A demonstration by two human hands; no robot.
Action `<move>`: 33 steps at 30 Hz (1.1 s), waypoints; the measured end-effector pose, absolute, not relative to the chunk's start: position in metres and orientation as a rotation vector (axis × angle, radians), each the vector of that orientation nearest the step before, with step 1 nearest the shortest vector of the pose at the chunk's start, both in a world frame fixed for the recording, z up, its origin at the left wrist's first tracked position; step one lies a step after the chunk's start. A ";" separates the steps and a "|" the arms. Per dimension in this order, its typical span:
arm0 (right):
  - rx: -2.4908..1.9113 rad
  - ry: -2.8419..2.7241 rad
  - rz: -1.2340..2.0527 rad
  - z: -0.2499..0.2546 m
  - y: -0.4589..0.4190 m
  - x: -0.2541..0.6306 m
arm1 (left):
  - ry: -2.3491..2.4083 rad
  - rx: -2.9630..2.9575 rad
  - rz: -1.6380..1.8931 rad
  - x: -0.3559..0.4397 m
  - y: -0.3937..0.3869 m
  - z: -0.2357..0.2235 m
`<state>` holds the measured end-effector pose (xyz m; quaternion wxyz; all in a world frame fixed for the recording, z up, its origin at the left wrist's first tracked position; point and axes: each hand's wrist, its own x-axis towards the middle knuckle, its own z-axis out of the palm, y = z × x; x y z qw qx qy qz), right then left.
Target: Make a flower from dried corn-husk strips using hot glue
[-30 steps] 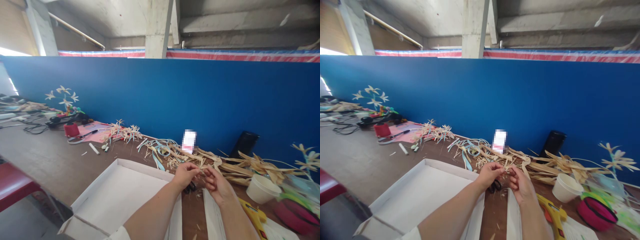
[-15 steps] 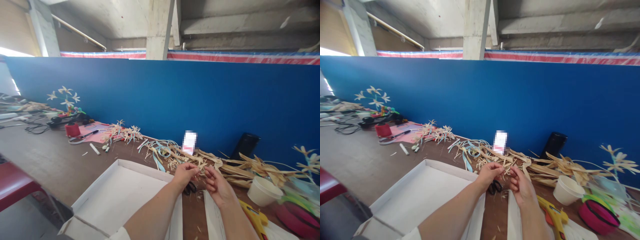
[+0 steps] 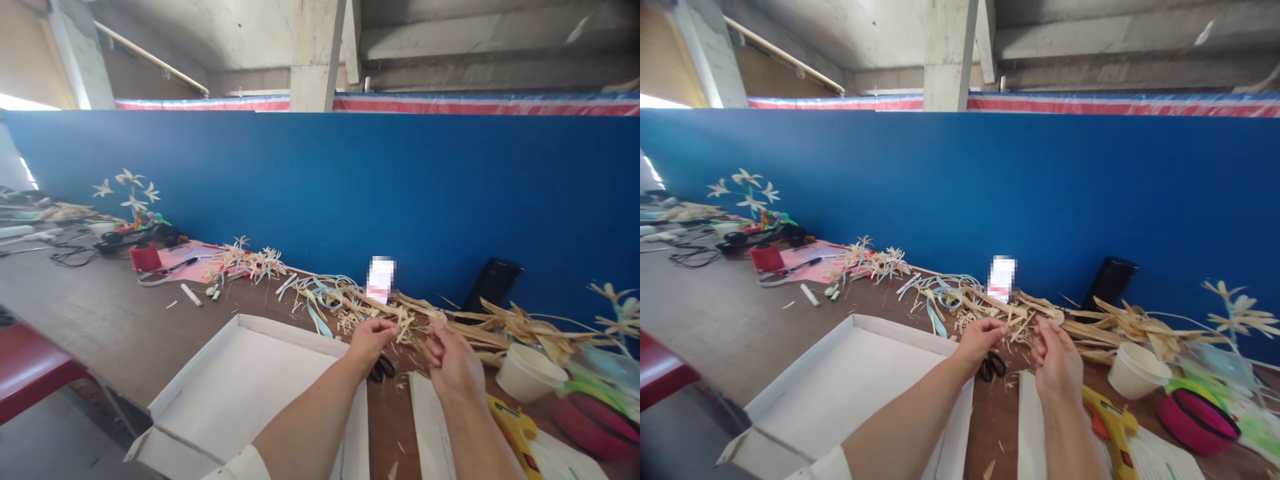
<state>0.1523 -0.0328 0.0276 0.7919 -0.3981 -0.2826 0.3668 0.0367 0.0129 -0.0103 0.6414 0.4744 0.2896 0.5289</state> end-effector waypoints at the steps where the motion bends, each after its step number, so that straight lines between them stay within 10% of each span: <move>1: -0.813 -0.627 0.741 0.034 -0.036 0.151 | 0.658 1.091 1.206 0.037 0.013 -0.011; 11: -0.876 -0.849 0.541 0.102 -0.079 0.157 | 0.715 1.127 1.178 0.034 0.011 -0.012; 19: -2.012 -2.001 0.707 0.061 -0.117 0.203 | 0.692 1.179 1.169 0.036 0.016 -0.020; 33: -2.216 -2.473 0.581 0.052 -0.157 0.184 | 0.714 1.189 1.130 0.037 0.018 -0.024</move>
